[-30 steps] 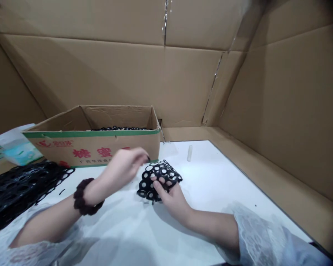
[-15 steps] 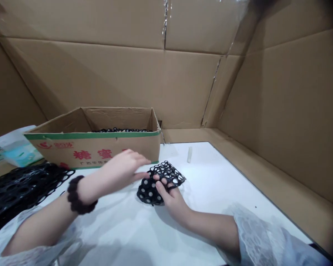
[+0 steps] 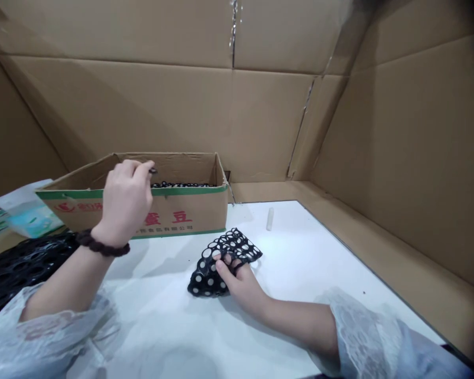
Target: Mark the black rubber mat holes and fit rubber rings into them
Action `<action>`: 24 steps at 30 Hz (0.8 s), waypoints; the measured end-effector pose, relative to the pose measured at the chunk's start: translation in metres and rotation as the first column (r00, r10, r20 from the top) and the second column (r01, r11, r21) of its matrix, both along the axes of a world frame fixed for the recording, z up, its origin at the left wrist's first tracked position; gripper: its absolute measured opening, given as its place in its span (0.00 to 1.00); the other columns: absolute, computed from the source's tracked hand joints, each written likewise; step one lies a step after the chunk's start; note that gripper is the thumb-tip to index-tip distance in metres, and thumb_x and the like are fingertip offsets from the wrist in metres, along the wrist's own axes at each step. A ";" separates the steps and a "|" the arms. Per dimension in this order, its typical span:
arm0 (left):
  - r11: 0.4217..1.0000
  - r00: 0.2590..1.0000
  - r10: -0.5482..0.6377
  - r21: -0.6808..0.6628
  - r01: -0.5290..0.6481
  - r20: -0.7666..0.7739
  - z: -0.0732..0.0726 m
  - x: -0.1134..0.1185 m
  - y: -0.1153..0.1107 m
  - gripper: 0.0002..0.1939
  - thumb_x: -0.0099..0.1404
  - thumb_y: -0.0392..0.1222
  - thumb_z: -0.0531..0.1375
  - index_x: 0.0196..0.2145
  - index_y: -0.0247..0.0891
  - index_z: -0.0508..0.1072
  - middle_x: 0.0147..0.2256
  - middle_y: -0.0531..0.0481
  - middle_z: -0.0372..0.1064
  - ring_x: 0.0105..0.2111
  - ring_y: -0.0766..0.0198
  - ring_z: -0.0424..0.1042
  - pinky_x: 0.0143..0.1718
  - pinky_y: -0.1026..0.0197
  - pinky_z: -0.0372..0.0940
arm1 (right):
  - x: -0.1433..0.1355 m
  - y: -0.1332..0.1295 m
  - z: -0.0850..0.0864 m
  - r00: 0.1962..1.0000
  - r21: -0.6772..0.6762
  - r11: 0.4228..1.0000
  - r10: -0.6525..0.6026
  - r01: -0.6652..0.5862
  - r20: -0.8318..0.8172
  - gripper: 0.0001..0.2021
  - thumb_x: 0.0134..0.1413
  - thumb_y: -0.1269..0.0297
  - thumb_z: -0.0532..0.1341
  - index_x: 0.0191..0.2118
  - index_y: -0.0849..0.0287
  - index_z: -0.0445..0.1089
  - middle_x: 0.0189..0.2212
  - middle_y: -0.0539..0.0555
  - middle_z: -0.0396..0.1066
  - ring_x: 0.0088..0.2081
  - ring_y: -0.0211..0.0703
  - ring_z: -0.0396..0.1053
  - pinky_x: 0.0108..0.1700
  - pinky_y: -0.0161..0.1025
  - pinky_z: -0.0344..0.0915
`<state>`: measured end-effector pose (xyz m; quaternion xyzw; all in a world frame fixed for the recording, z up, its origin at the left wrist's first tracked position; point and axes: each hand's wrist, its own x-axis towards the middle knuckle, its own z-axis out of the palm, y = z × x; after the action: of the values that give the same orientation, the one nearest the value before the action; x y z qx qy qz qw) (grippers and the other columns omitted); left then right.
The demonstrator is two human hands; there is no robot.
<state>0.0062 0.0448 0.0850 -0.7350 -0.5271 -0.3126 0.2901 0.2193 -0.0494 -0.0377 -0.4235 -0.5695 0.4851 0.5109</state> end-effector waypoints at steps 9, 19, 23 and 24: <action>0.742 0.799 -0.573 -0.528 0.412 -0.182 -0.014 0.038 -0.032 0.15 0.66 0.48 0.49 0.46 0.41 0.67 0.40 0.48 0.69 0.40 0.60 0.67 0.42 0.58 0.59 | 0.004 0.010 0.001 0.987 -0.047 0.989 -0.140 0.137 -0.076 0.15 0.52 0.50 0.55 0.29 0.58 0.65 0.32 0.52 0.69 0.39 0.44 0.65 0.45 0.40 0.61; 0.616 0.820 -0.572 -0.652 0.443 0.016 -0.036 0.055 -0.044 0.09 0.64 0.42 0.52 0.43 0.40 0.63 0.38 0.48 0.67 0.39 0.59 0.66 0.37 0.60 0.61 | 0.003 0.007 0.001 0.997 0.004 1.000 0.008 -0.008 -0.076 0.15 0.53 0.53 0.56 0.40 0.57 0.67 0.39 0.52 0.70 0.45 0.44 0.66 0.50 0.42 0.61; 0.602 0.822 -0.570 -0.677 0.423 0.006 -0.035 0.054 -0.048 0.07 0.66 0.40 0.48 0.39 0.38 0.63 0.34 0.47 0.67 0.34 0.60 0.68 0.33 0.61 0.60 | 0.002 0.008 0.000 0.999 -0.037 0.999 -0.001 -0.001 -0.054 0.12 0.50 0.57 0.59 0.38 0.58 0.65 0.34 0.52 0.71 0.40 0.44 0.68 0.45 0.42 0.64; 0.573 0.814 -0.580 -0.702 0.424 0.017 -0.034 0.055 -0.049 0.08 0.66 0.40 0.47 0.38 0.38 0.63 0.32 0.47 0.67 0.33 0.60 0.68 0.31 0.62 0.60 | 0.002 0.008 0.000 0.999 -0.026 0.999 -0.027 0.026 -0.036 0.11 0.51 0.58 0.58 0.38 0.58 0.66 0.35 0.52 0.71 0.40 0.44 0.68 0.46 0.43 0.64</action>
<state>0.0613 -0.0040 0.0507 -0.9365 -0.3368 -0.0869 -0.0441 0.2216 -0.0414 -0.0372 -0.4285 -0.5484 0.4931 0.5220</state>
